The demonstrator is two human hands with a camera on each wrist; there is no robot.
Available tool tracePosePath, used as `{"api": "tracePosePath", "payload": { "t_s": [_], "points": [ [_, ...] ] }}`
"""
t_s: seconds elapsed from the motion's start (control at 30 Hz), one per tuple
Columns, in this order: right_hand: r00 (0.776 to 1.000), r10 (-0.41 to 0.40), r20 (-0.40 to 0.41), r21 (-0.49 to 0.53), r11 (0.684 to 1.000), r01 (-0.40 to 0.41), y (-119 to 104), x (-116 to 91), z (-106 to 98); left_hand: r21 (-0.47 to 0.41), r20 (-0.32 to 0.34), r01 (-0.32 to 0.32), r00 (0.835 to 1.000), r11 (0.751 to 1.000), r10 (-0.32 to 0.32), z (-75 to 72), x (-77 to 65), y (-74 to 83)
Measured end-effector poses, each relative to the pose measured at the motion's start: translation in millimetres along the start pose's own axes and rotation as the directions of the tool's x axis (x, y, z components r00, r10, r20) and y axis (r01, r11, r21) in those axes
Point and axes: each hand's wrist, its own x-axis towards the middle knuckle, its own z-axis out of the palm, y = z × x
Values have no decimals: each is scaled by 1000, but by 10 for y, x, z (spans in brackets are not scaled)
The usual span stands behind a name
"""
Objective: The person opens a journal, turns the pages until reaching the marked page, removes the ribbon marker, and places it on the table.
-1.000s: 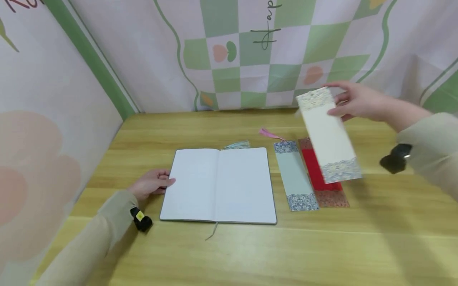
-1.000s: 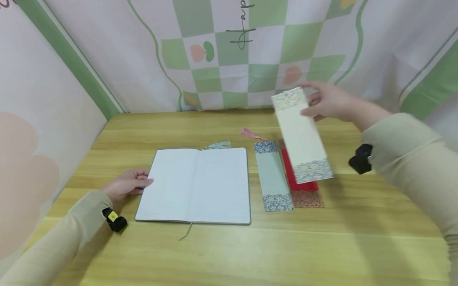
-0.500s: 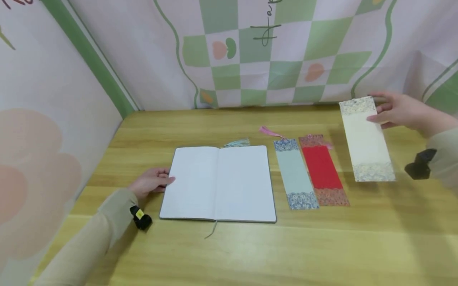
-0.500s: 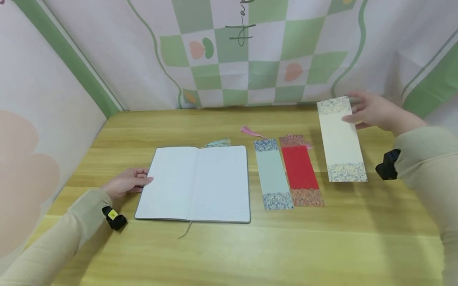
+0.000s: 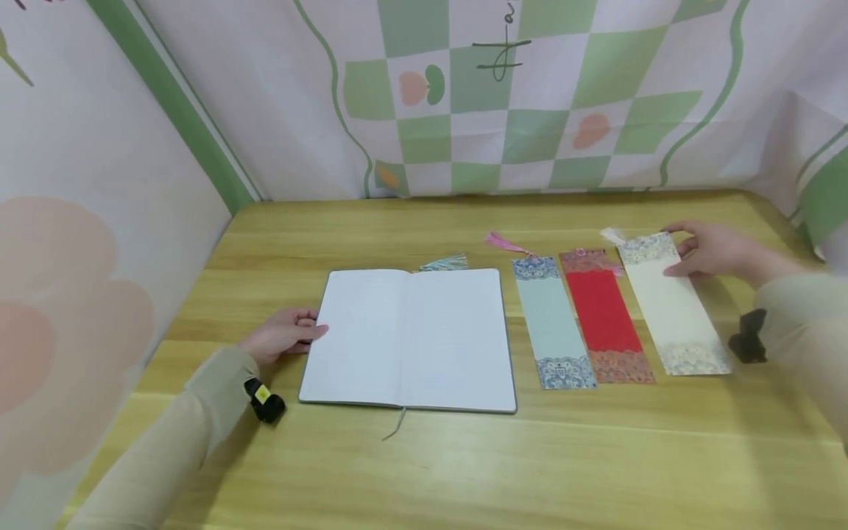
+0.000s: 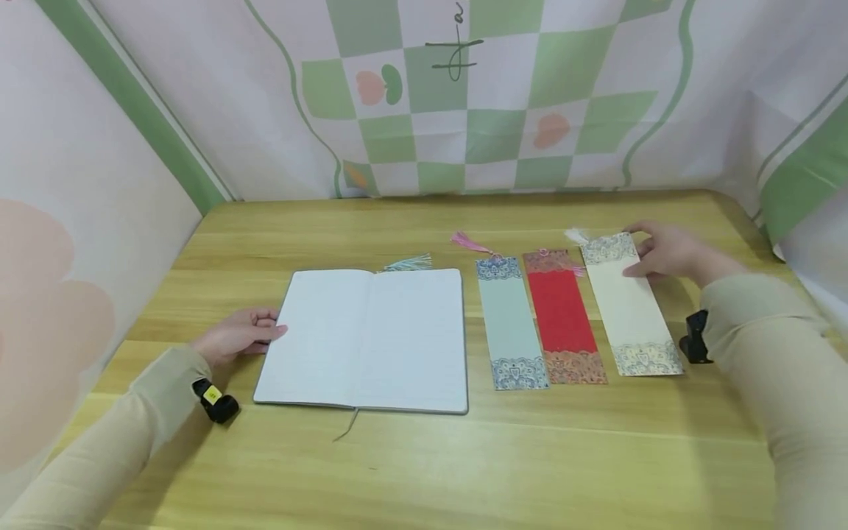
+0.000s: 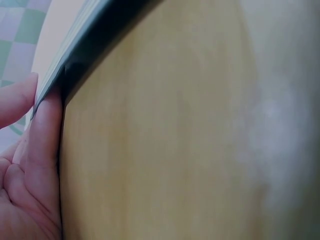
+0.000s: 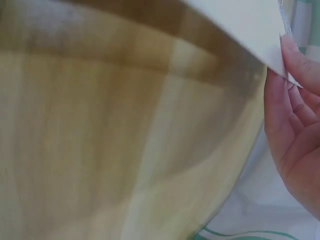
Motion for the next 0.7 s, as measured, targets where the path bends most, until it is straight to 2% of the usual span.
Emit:
{"api": "tracePosePath", "payload": {
  "t_s": [0.23, 0.37, 0.47, 0.7],
  "points": [
    [1000, -2, 7, -21, 1000, 2, 46, 11, 105, 12, -5, 23, 1000, 1000, -23, -2, -13, 32],
    [998, -42, -39, -134, 990, 36, 45, 24, 141, 2, -4, 19, 1000, 1000, -19, -4, -18, 17],
    [992, -94, -79, -228, 971, 74, 33, 33, 154, -2, -3, 7, 1000, 1000, -7, -1, -24, 3],
    [989, -118, -91, -305, 948, 86, -35, -16, 163, -9, -10, -3, 1000, 1000, 3, 22, -7, -6]
  ]
}}
